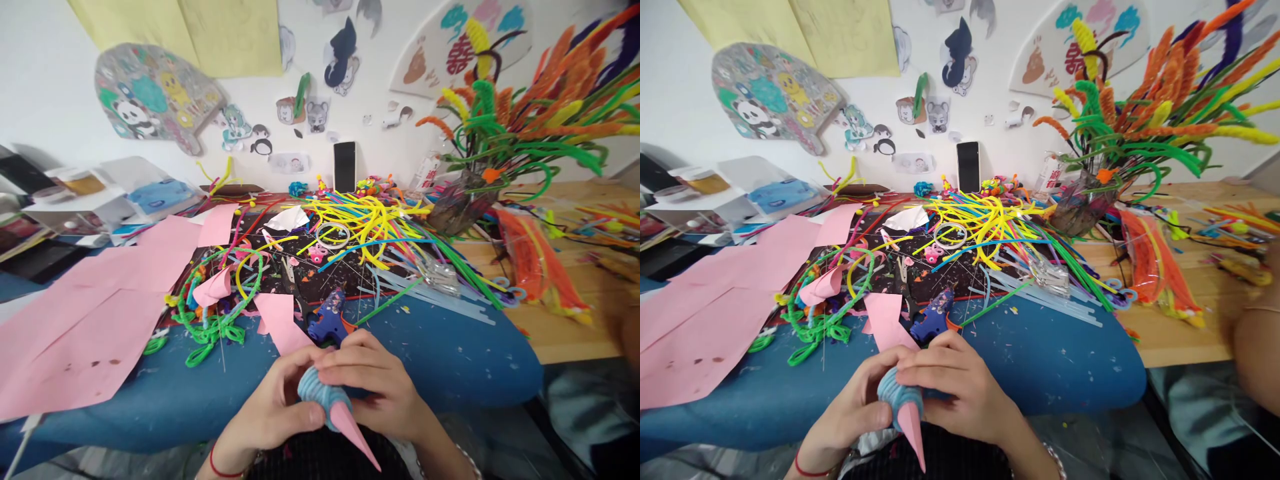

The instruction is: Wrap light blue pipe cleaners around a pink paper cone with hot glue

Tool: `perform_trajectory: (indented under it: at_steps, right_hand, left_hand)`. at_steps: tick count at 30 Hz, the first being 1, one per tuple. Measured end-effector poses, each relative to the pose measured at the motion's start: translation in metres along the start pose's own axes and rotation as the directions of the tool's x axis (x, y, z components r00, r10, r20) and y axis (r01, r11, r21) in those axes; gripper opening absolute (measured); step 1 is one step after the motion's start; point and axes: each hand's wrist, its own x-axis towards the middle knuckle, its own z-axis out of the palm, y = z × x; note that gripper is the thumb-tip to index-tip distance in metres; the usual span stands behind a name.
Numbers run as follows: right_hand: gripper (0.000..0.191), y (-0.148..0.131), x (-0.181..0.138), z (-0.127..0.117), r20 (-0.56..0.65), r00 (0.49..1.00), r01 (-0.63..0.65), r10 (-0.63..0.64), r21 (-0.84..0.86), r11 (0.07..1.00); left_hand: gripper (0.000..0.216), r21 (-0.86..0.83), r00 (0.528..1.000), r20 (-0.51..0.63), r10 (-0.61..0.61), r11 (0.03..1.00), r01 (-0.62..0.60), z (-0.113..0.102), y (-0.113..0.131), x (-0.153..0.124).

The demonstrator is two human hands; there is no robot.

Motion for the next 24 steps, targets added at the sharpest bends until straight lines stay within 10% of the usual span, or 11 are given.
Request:
perform_trajectory:
  at_steps: [13, 24]
  right_hand:
    - [0.023, 0.003, 0.007, -0.002, 0.069, 0.996, 0.066, -0.063, -0.046, 0.997]
    - [0.022, 0.000, 0.013, -0.006, 0.213, 0.974, 0.094, -0.074, -0.087, 0.992]
  left_hand:
    - [0.052, -0.064, 1.000, 0.012, -0.028, 0.998, 0.029, -0.002, -0.031, -0.014]
    - [0.066, -0.059, 0.939, -0.341, -0.044, 0.998, 0.025, 0.001, -0.066, -0.039]
